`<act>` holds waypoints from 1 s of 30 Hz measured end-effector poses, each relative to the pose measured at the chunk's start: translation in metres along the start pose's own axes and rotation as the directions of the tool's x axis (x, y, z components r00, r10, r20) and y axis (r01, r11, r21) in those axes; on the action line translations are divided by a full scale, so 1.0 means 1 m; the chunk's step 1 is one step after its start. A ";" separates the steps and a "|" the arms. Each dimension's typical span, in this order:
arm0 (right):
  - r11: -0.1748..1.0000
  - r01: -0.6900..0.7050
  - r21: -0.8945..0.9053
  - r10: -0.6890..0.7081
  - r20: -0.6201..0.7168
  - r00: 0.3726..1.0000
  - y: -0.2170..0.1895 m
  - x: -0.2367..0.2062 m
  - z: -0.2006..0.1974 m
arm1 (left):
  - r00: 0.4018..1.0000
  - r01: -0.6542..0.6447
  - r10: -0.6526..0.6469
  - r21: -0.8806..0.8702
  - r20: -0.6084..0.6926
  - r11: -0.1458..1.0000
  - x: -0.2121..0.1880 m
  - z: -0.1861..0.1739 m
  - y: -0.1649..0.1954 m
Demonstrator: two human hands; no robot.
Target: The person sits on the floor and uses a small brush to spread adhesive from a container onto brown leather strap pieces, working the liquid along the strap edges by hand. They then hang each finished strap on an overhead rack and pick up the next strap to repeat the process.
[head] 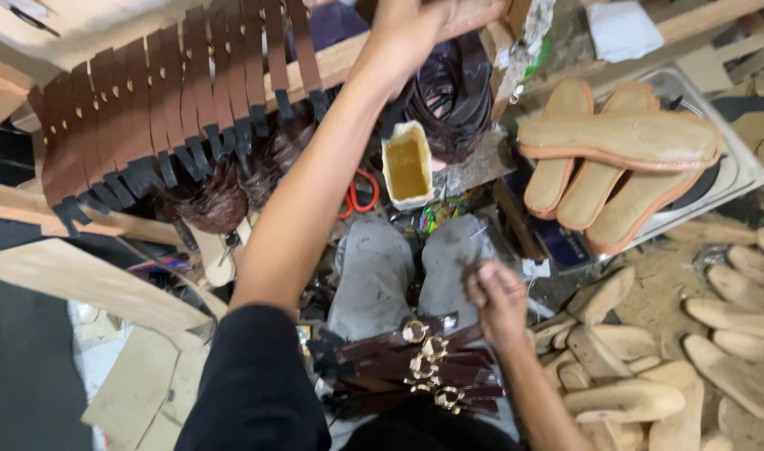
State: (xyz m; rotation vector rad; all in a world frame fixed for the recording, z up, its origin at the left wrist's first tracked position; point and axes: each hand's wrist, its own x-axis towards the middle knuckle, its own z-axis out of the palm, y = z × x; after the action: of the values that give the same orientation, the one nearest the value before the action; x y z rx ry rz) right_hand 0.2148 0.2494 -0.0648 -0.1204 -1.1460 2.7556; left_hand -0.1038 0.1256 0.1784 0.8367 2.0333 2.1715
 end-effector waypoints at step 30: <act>-0.704 0.389 -0.594 -0.037 0.578 0.815 -0.033 0.200 0.100 | 0.770 0.293 -0.570 -0.632 -0.289 0.717 -0.372 0.034 0.021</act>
State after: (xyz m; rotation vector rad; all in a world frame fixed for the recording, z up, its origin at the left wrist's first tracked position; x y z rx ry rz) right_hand 0.0085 0.2374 0.0257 0.3298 -2.6795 -0.0330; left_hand 0.2342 0.0075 0.0685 -0.2683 1.3412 2.5737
